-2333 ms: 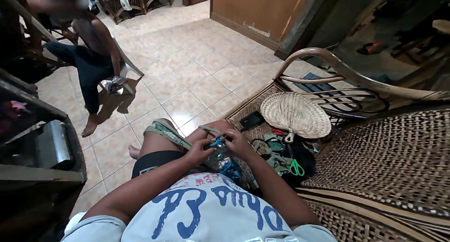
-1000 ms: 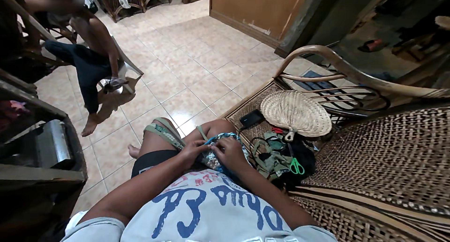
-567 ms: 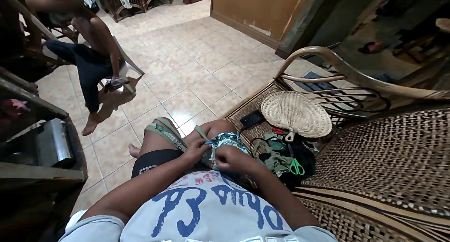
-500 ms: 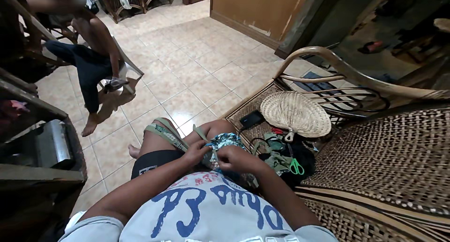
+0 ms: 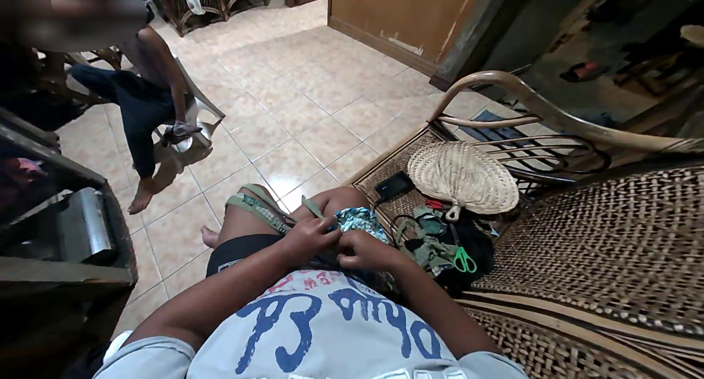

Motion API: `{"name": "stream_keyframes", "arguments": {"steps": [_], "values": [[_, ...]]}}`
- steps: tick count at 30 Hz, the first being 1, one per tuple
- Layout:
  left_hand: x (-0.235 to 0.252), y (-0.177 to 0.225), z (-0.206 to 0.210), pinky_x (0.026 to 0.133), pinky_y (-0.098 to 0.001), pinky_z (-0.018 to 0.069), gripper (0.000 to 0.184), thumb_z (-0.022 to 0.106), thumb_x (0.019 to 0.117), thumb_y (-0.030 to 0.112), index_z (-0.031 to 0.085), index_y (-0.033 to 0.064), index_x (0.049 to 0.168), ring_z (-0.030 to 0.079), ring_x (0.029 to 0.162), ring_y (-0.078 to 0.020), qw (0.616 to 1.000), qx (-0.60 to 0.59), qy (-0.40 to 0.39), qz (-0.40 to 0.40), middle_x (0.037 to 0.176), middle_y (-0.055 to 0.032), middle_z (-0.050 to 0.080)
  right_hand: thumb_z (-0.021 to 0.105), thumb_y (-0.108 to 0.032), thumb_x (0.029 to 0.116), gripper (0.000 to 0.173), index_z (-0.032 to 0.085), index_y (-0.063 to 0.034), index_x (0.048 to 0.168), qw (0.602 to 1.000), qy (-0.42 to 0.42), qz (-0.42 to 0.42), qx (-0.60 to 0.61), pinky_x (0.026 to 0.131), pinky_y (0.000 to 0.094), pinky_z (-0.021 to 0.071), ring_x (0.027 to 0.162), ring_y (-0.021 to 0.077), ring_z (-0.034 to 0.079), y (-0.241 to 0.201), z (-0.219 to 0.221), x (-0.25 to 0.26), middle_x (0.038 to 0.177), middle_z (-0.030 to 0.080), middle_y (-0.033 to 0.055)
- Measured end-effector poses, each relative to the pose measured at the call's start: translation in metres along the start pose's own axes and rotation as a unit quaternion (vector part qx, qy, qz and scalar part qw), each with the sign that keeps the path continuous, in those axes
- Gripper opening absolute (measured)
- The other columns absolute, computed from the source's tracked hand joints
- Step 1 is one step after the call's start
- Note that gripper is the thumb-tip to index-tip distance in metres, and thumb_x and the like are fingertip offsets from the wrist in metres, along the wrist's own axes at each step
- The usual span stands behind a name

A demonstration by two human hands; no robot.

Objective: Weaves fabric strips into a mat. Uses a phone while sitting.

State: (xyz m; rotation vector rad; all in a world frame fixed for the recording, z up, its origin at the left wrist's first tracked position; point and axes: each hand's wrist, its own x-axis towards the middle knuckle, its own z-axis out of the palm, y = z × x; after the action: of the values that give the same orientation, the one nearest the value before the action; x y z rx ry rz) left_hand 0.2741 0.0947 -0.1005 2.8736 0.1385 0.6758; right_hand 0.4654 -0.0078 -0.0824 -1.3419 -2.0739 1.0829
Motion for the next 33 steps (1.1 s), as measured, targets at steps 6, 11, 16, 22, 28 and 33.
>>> {"name": "stream_keyframes", "arguments": {"steps": [6, 11, 16, 22, 28, 33], "values": [[0.002, 0.005, 0.005, 0.078, -0.0495, 0.0607, 0.017, 0.061, 0.0974, 0.011, 0.072, -0.0009, 0.104, 0.073, 0.09, -0.0338, 0.986, -0.078, 0.002, -0.145, 0.109, -0.0204, 0.071, 0.06, -0.01, 0.092, 0.019, 0.063, 0.0072, 0.084, 0.999, 0.006, -0.037, 0.017, 0.071, 0.0321, 0.0464, 0.078, 0.0179, 0.056, 0.003, -0.002, 0.0, 0.083, 0.06, 0.0156], [0.012, 0.007, -0.004, 0.101, -0.0457, 0.0499, 0.031, 0.049, 0.1024, 0.015, 0.065, -0.0053, 0.12, 0.064, 0.111, -0.0299, 0.903, -0.251, -0.096, -0.335, 0.115, -0.0223, 0.067, 0.063, -0.008, 0.0904, 0.017, 0.068, 0.009, 0.09, 0.999, -0.028, -0.01, -0.031, 0.078, 0.0445, 0.0513, 0.083, 0.0267, 0.063, 0.003, -0.027, -0.012, 0.088, 0.066, 0.0196], [0.013, 0.004, 0.0, 0.093, -0.0392, 0.0497, 0.033, 0.043, 0.1067, 0.017, 0.06, -0.0096, 0.116, 0.061, 0.1, -0.0249, 0.887, -0.33, -0.116, -0.3, 0.108, -0.0222, 0.063, 0.067, -0.009, 0.0888, 0.018, 0.068, 0.008, 0.085, 0.997, -0.038, -0.023, -0.061, 0.077, 0.0521, 0.0515, 0.083, 0.0331, 0.065, -0.004, -0.02, -0.014, 0.085, 0.066, 0.021], [0.008, 0.002, 0.005, 0.098, -0.041, 0.0498, 0.033, 0.042, 0.1062, 0.016, 0.06, -0.0085, 0.12, 0.063, 0.105, -0.0254, 0.887, -0.321, -0.09, -0.32, 0.113, -0.0226, 0.064, 0.069, -0.008, 0.0853, 0.015, 0.066, 0.0049, 0.078, 0.995, -0.035, -0.09, -0.036, 0.072, 0.0463, 0.052, 0.077, 0.0283, 0.064, -0.011, 0.001, -0.004, 0.08, 0.065, 0.0172], [0.003, -0.007, 0.002, 0.09, -0.0288, 0.0513, 0.024, 0.053, 0.1056, 0.017, 0.061, -0.0032, 0.115, 0.061, 0.096, -0.0086, 0.791, -0.473, -0.052, -0.384, 0.106, -0.0087, 0.063, 0.067, -0.009, 0.0887, 0.016, 0.068, 0.007, 0.09, 0.986, 0.104, 0.121, -0.046, 0.079, 0.0526, 0.0523, 0.083, 0.0313, 0.066, -0.015, -0.035, -0.021, 0.085, 0.067, 0.0187], [0.003, -0.006, -0.003, 0.087, -0.0251, 0.0536, 0.016, 0.062, 0.1002, 0.01, 0.064, -0.001, 0.111, 0.063, 0.091, -0.0041, 0.762, -0.517, -0.033, -0.389, 0.1, -0.0022, 0.066, 0.068, -0.001, 0.087, 0.012, 0.063, 0.0014, 0.098, 0.923, 0.342, 0.102, 0.146, 0.079, 0.0306, 0.0572, 0.082, 0.0102, 0.066, -0.001, -0.022, -0.012, 0.09, 0.067, 0.0064]]}}
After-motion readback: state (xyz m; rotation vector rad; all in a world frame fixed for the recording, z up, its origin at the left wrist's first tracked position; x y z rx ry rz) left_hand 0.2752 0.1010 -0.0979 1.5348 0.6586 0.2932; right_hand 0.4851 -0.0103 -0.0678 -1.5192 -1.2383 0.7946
